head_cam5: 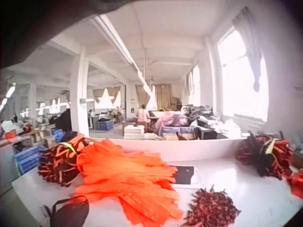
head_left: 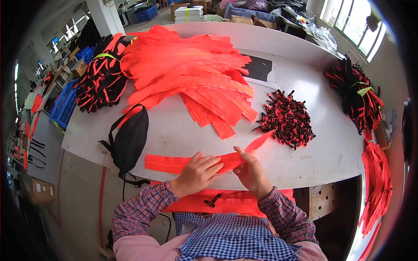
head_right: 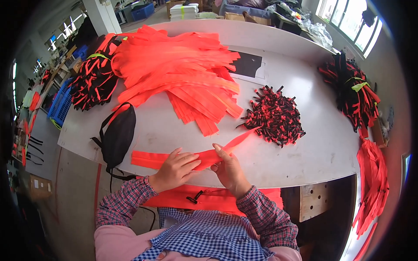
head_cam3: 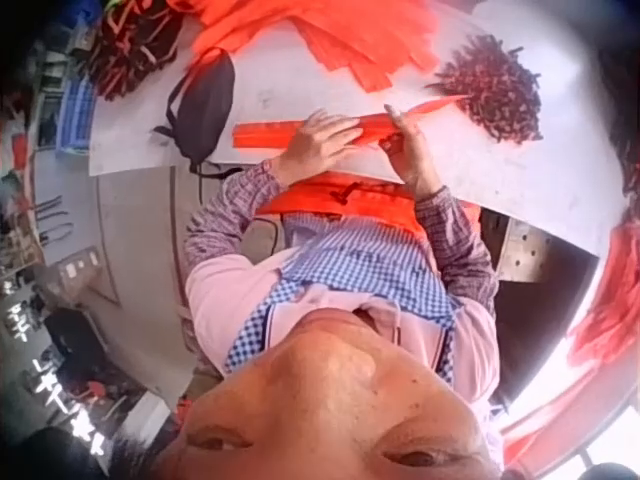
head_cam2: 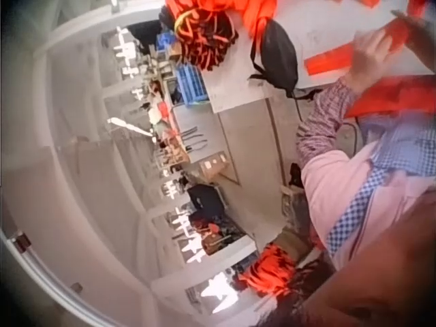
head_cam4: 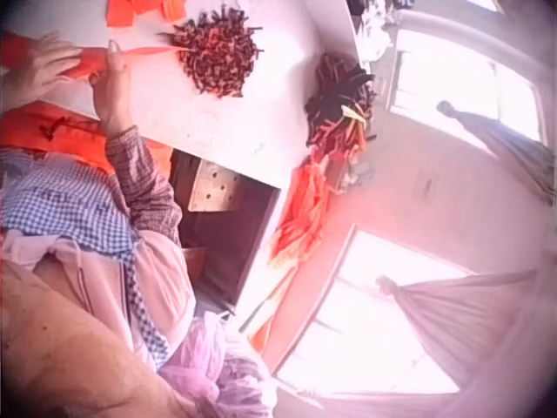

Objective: Manually attaching zipper sliders onto red zipper tape strips in a factory setting.

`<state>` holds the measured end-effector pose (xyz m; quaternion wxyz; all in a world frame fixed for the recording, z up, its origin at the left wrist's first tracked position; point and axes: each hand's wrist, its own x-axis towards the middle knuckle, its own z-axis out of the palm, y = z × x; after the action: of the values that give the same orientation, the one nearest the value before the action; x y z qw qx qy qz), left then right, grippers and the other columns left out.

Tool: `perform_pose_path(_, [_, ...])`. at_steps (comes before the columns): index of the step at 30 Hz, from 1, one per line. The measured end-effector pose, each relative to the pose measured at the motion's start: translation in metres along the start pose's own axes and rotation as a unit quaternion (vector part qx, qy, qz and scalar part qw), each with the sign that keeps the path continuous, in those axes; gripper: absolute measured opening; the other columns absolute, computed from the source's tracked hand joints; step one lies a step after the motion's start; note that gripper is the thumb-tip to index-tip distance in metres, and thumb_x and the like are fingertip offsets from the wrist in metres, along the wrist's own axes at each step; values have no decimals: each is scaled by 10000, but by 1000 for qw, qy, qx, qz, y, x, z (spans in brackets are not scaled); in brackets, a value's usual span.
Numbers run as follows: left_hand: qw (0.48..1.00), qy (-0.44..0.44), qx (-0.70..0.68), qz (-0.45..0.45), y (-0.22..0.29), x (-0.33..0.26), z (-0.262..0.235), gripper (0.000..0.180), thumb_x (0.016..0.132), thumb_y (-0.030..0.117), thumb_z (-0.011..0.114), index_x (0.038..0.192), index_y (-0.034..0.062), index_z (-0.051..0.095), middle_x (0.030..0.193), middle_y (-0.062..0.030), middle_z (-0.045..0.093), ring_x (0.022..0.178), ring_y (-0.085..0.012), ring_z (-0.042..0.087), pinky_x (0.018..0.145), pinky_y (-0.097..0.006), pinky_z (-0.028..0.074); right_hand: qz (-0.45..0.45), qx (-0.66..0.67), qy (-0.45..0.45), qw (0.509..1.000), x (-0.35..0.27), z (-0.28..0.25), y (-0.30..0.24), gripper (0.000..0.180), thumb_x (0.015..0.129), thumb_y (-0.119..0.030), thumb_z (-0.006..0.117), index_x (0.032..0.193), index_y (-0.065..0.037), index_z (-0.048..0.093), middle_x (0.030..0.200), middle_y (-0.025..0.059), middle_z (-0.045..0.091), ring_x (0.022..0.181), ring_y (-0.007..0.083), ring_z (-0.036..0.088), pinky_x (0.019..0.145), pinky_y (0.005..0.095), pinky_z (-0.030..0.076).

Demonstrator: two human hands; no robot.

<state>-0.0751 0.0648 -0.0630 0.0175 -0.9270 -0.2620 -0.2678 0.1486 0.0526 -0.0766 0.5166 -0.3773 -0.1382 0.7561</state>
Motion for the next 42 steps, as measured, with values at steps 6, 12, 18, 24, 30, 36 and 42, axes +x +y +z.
perform_pose_path(6, [844,-20,-465,-267,32,33,-12,594,930,327,702,1331,-58,494,1279,-205,609,1185,-245,602,959,-342,496,-202,-492,-48,845,-27,-21,60,351,893,-193,726,1138,4,571,946,64,645,868,152,629,724,332,525])
perform_pose_path(12, [799,-60,-522,-293,42,38,-3,241,945,128,659,1117,-41,659,938,-92,735,870,-121,670,793,-292,536,-225,-433,-92,868,-56,-27,42,592,882,-252,756,1346,-18,473,1191,111,598,960,186,636,851,369,532])
perform_pose_path(18, [785,-190,-513,-291,61,31,4,238,963,129,639,1128,-42,653,918,-76,727,857,-88,653,782,-283,533,-285,-255,-57,922,-73,-33,-43,233,941,-115,693,1134,6,642,984,20,670,879,75,601,769,244,517])
perform_pose_path(24, [741,-22,-597,-305,83,53,10,286,965,148,647,1194,-24,634,1069,-108,682,943,-138,654,779,-270,535,-261,-443,-44,857,-89,-27,-35,164,948,-84,666,1076,19,680,907,45,703,784,77,628,703,247,541])
perform_pose_path(30, [877,-36,-406,-256,75,51,15,224,921,113,697,1096,-27,693,856,-96,685,783,-149,673,691,-270,536,-220,-454,-59,861,-94,-30,-28,205,984,-82,606,1148,26,664,917,62,711,823,83,636,733,249,546])
perform_pose_path(36, [972,97,-196,-87,80,50,28,219,851,39,743,1062,-14,717,773,-75,656,630,-190,636,539,-285,514,-209,-412,-54,885,-84,-43,-4,193,1007,-98,582,1132,37,639,959,27,682,877,67,612,771,244,534])
perform_pose_path(42, [987,118,-110,-12,74,41,38,210,815,-5,757,1022,-17,723,806,-89,673,672,-224,666,562,-328,532,-163,-265,-11,950,-74,-42,17,214,1020,-190,566,1068,9,630,816,-27,595,694,34,528,558,212,477])
